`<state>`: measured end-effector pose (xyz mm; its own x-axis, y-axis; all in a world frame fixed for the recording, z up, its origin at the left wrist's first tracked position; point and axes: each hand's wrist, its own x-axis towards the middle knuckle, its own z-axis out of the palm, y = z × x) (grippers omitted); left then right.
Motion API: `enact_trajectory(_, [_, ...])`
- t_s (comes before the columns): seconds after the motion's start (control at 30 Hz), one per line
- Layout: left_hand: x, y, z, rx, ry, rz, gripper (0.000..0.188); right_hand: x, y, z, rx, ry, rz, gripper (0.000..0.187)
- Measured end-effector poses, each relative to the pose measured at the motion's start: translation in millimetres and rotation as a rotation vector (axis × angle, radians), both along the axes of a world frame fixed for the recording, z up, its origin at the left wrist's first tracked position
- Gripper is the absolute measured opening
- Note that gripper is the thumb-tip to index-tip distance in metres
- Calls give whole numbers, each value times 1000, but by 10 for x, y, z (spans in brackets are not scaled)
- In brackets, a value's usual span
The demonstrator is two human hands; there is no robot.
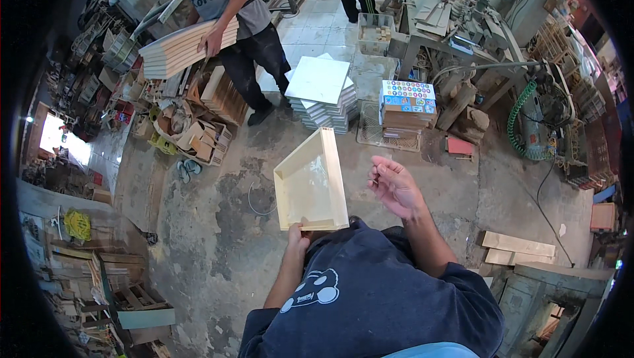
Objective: The person assembles a wooden tray by hammering nails into its frame with a hammer, then carries and places the assembled tray onto a stack of wooden trays.
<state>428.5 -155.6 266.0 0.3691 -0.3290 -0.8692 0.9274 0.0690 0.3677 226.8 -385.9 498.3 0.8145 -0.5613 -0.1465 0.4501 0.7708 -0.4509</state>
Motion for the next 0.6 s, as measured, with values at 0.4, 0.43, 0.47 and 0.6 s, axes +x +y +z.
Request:
enact_trajectory(0.4, [-79, 59, -60, 30, -16, -29, 21, -39, 95, -100, -10, -34, -19, 16])
enact_trajectory(0.43, [-85, 52, -82, 37, -15, -29, 22, -43, 92, -119, -6, -30, -20, 16])
enact_trajectory(0.47, [-89, 45, -110, 44, -16, -28, 22, -46, 89, -140, -2, -25, -28, 17])
enact_trajectory(0.6, [-30, 90, -257, 26, -25, -19, 24, -40, 108, -61, -21, -33, -25, 19])
